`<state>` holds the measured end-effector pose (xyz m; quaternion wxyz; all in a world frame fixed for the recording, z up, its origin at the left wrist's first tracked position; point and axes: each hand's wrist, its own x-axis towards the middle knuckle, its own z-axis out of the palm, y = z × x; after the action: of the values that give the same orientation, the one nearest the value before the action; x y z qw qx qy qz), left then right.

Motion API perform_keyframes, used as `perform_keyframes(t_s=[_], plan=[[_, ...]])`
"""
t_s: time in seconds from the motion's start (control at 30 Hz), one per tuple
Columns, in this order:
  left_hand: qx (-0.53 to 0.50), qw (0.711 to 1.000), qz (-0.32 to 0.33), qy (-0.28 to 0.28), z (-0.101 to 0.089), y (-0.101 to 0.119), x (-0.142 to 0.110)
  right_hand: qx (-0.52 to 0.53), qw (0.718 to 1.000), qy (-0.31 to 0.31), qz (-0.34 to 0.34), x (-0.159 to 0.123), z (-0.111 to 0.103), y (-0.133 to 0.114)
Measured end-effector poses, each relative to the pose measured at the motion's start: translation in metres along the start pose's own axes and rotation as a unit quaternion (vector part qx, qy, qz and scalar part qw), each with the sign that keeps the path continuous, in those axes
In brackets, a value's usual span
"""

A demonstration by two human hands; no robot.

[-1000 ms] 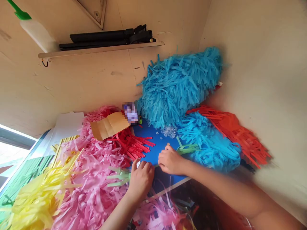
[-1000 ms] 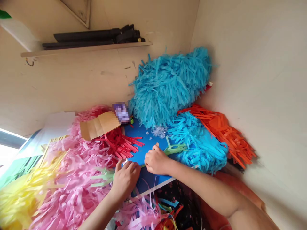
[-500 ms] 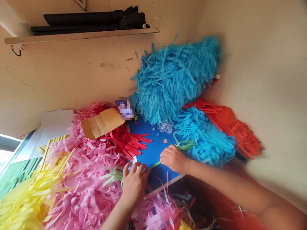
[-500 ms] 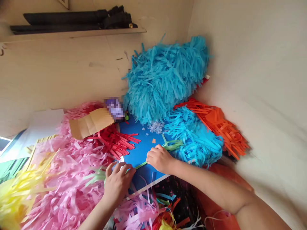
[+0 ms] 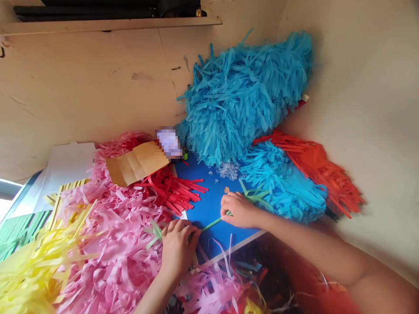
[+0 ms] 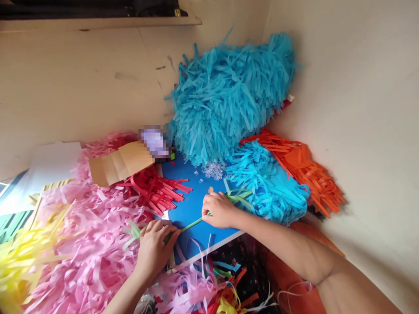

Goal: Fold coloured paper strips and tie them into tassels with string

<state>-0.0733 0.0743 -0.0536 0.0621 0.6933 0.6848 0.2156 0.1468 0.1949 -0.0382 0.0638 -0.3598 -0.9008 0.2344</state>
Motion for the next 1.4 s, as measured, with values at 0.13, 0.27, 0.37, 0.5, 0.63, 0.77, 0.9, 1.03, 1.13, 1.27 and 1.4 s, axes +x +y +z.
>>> perform_keyframes(t_s=[0.13,0.27,0.37,0.5,0.63,0.77,0.9,1.03,1.13,1.27,1.4], plan=[[0.023,0.999,-0.003,-0.046,-0.007,0.007,0.009,-0.013,0.999,-0.034,0.028,0.008,0.000,-0.002],[0.084,0.995,0.038,-0.045,-0.014,0.013,0.014,-0.035,0.996,-0.069,0.034,0.018,-0.004,-0.005],[0.134,0.977,0.167,-0.013,-0.013,0.018,0.012,-0.048,0.995,-0.082,0.027,0.021,-0.009,-0.007],[0.166,0.956,0.243,0.017,-0.003,0.022,0.008,-0.060,0.996,-0.062,0.020,0.016,-0.009,-0.010],[0.177,0.945,0.270,0.049,0.007,0.026,0.007,-0.087,0.994,-0.034,-0.048,0.003,0.001,-0.017],[0.194,0.943,0.269,0.038,0.009,0.027,0.007,-0.178,0.960,0.045,-0.211,-0.004,0.017,-0.015],[0.192,0.945,0.262,0.028,0.006,0.028,0.009,-0.270,0.909,0.100,-0.301,-0.001,0.024,-0.013],[0.191,0.949,0.250,0.030,0.005,0.029,0.007,-0.292,0.889,0.098,-0.339,0.002,0.025,-0.022],[0.192,0.951,0.242,0.033,0.006,0.032,0.005,-0.299,0.880,0.102,-0.355,0.003,0.029,-0.030],[0.202,0.955,0.205,0.065,0.009,0.038,0.005,-0.307,0.878,0.128,-0.345,0.010,0.035,-0.036],[0.198,0.957,0.166,0.133,0.006,0.038,0.008,-0.310,0.887,0.176,-0.295,0.013,0.029,-0.043]])
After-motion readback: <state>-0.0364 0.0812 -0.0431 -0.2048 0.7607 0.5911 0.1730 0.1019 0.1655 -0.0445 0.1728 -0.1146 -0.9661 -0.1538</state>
